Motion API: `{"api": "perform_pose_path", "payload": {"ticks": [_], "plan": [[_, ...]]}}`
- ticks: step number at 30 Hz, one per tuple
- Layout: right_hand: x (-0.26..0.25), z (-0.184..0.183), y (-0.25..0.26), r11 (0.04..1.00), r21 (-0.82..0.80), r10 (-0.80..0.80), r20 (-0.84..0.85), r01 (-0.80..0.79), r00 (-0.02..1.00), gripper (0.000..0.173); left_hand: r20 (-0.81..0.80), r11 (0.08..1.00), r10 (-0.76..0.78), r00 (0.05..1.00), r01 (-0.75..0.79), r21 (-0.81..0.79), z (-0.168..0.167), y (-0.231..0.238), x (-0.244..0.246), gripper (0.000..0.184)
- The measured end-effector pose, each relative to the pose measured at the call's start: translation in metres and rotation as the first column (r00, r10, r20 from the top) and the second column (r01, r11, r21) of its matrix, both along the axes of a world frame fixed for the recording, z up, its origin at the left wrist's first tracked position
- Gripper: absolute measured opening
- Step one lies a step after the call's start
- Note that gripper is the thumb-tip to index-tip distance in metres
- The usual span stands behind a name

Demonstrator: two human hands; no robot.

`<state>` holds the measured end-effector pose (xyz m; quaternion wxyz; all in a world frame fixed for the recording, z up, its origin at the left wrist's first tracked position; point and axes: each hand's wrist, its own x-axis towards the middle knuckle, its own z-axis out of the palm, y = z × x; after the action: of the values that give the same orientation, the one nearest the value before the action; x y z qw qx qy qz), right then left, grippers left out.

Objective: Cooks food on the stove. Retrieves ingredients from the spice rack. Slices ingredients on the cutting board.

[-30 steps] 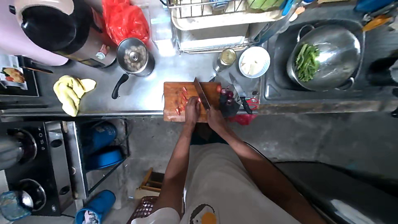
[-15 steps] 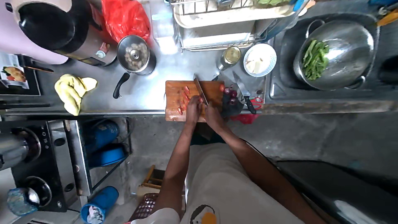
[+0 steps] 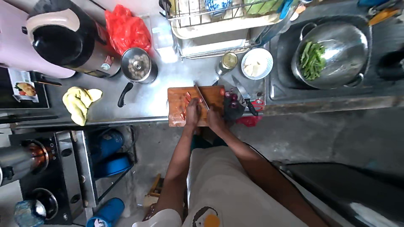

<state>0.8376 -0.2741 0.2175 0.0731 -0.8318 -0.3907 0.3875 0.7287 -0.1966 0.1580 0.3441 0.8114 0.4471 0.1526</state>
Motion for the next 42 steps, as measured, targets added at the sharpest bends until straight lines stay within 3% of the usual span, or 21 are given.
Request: {"api": "perform_pose_path", "payload": {"ticks": [6, 11, 15, 17, 26, 29, 32, 34, 37, 40, 42], "plan": [[0.001, 0.006, -0.005, 0.999, -0.042, 0.032, -0.011, -0.032, 0.999, 0.037, -0.006, 0.996, -0.034, 0.999, 0.034, -0.077, -0.003, 0.009, 0.0, 0.053], [-0.004, -0.001, 0.0, 1.0, 0.017, -0.016, 0.008, 0.016, 1.0, 0.035, 0.006, 0.997, -0.026, 1.0, 0.026, -0.069, -0.001, -0.005, 0.001, 0.048], [0.004, 0.004, 0.003, 0.998, 0.047, -0.04, -0.067, 0.043, 0.997, 0.034, -0.053, 0.985, -0.053, 0.997, 0.043, -0.165, 0.031, -0.022, -0.003, 0.053], [0.007, 0.004, 0.005, 0.998, 0.032, -0.047, -0.102, 0.051, 0.994, 0.034, -0.039, 0.991, -0.05, 0.998, 0.045, -0.123, 0.023, -0.025, -0.002, 0.049], [0.032, 0.03, -0.04, 0.974, 0.066, 0.212, 0.045, -0.215, 0.976, 0.033, -0.021, 0.96, 0.279, 0.96, -0.28, -0.028, 0.039, -0.037, -0.009, 0.037], [0.045, 0.033, -0.046, 0.973, 0.123, 0.188, 0.051, -0.193, 0.981, 0.033, -0.166, 0.881, 0.471, 0.866, -0.472, 0.04, 0.04, -0.038, -0.025, 0.036], [0.05, 0.026, -0.039, 0.981, 0.124, 0.142, 0.086, -0.152, 0.986, 0.031, -0.282, 0.755, 0.592, 0.755, -0.642, -0.135, 0.037, -0.04, -0.033, 0.041], [0.05, 0.019, -0.033, 0.986, 0.1, 0.127, 0.088, -0.135, 0.988, 0.032, -0.256, 0.73, 0.6, 0.758, -0.65, -0.211, 0.031, -0.044, -0.035, 0.036], [0.052, 0.009, -0.028, 0.986, 0.067, 0.153, 0.007, -0.153, 0.988, 0.031, -0.146, 0.774, 0.556, 0.818, -0.573, -0.268, 0.028, -0.044, -0.029, 0.034], [0.06, -0.004, -0.029, 0.975, 0.135, 0.196, -0.149, -0.176, 0.969, 0.033, -0.099, 0.781, 0.559, 0.823, -0.563, -0.27, 0.034, -0.045, -0.031, 0.042], [0.061, -0.009, -0.031, 0.974, 0.15, 0.192, -0.156, -0.169, 0.969, 0.038, -0.088, 0.789, 0.563, 0.822, -0.566, -0.238, 0.034, -0.047, -0.037, 0.041]]}}
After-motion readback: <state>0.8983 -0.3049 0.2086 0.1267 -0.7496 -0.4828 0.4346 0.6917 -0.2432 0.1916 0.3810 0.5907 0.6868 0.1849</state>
